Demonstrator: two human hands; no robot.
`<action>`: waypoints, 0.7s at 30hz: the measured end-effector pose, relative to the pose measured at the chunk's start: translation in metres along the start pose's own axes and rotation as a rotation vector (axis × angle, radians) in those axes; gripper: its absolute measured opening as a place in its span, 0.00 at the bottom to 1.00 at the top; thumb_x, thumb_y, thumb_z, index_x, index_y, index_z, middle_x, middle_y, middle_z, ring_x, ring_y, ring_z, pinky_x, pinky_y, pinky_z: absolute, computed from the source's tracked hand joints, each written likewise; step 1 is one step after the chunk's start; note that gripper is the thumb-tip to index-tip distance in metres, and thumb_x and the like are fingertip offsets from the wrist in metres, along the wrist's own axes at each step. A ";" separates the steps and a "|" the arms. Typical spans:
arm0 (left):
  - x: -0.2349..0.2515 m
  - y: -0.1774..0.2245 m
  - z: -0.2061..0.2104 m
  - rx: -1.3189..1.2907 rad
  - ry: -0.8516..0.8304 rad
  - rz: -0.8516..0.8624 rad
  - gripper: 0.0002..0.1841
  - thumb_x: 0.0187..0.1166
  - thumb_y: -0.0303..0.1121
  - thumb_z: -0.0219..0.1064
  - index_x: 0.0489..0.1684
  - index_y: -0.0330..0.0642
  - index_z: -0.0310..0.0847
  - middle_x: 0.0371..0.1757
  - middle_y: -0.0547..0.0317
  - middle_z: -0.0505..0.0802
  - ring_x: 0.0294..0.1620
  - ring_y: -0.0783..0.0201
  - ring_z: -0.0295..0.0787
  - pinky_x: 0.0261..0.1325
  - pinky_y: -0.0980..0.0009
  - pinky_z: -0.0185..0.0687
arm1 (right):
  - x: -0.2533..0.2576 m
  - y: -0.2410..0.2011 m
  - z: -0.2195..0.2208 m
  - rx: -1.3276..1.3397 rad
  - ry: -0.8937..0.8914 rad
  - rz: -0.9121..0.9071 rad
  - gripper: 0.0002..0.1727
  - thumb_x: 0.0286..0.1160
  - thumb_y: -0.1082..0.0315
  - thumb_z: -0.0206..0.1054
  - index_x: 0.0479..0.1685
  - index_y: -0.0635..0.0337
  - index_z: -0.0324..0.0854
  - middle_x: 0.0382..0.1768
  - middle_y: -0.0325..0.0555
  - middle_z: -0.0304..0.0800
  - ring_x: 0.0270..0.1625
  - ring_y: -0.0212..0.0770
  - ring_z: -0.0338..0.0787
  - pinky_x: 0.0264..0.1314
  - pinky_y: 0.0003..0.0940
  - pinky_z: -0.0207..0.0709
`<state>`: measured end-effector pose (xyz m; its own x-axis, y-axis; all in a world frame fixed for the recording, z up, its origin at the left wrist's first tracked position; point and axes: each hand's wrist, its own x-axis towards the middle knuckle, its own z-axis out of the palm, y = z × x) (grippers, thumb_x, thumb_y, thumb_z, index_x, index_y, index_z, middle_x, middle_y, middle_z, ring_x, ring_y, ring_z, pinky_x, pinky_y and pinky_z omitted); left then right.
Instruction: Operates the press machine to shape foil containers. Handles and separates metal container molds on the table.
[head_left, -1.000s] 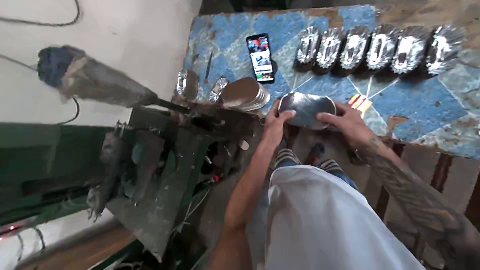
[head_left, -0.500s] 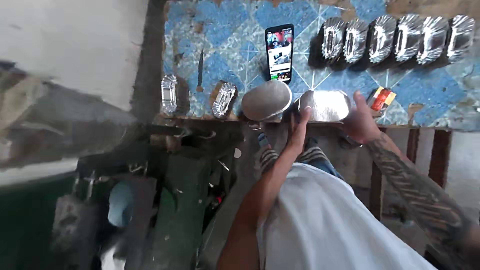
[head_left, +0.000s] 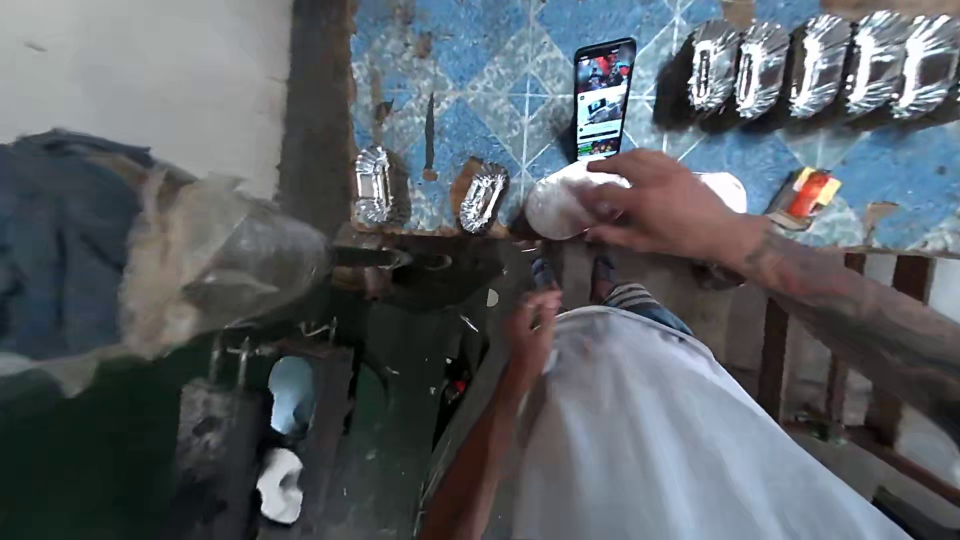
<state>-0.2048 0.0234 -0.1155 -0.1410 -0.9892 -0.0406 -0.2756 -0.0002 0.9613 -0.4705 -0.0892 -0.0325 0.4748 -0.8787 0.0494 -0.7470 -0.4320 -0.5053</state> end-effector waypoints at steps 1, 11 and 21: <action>-0.001 0.007 -0.023 0.037 0.191 0.069 0.16 0.89 0.36 0.57 0.45 0.31 0.86 0.44 0.60 0.94 0.49 0.77 0.90 0.59 0.73 0.86 | 0.019 0.000 0.012 -0.090 -0.144 -0.073 0.29 0.67 0.51 0.78 0.67 0.56 0.86 0.83 0.62 0.73 0.85 0.67 0.70 0.83 0.68 0.63; 0.070 0.057 -0.267 0.082 0.678 0.424 0.28 0.92 0.38 0.30 0.81 0.30 0.62 0.72 0.48 0.83 0.71 0.58 0.83 0.73 0.61 0.80 | 0.077 0.012 0.018 -0.149 -0.483 -0.141 0.38 0.59 0.48 0.83 0.69 0.60 0.81 0.69 0.66 0.81 0.74 0.70 0.78 0.75 0.76 0.62; 0.088 0.088 -0.164 -0.189 0.685 0.131 0.35 0.94 0.50 0.18 0.88 0.40 0.54 0.77 0.50 0.79 0.75 0.60 0.79 0.76 0.56 0.78 | -0.038 0.060 -0.037 -0.038 -0.209 0.116 0.40 0.55 0.44 0.81 0.63 0.65 0.82 0.66 0.71 0.81 0.69 0.73 0.81 0.65 0.75 0.72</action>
<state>-0.0852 -0.0880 0.0100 0.4832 -0.8526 0.1991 -0.1194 0.1611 0.9797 -0.5503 -0.0895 -0.0328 0.4676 -0.8636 -0.1886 -0.8175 -0.3413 -0.4639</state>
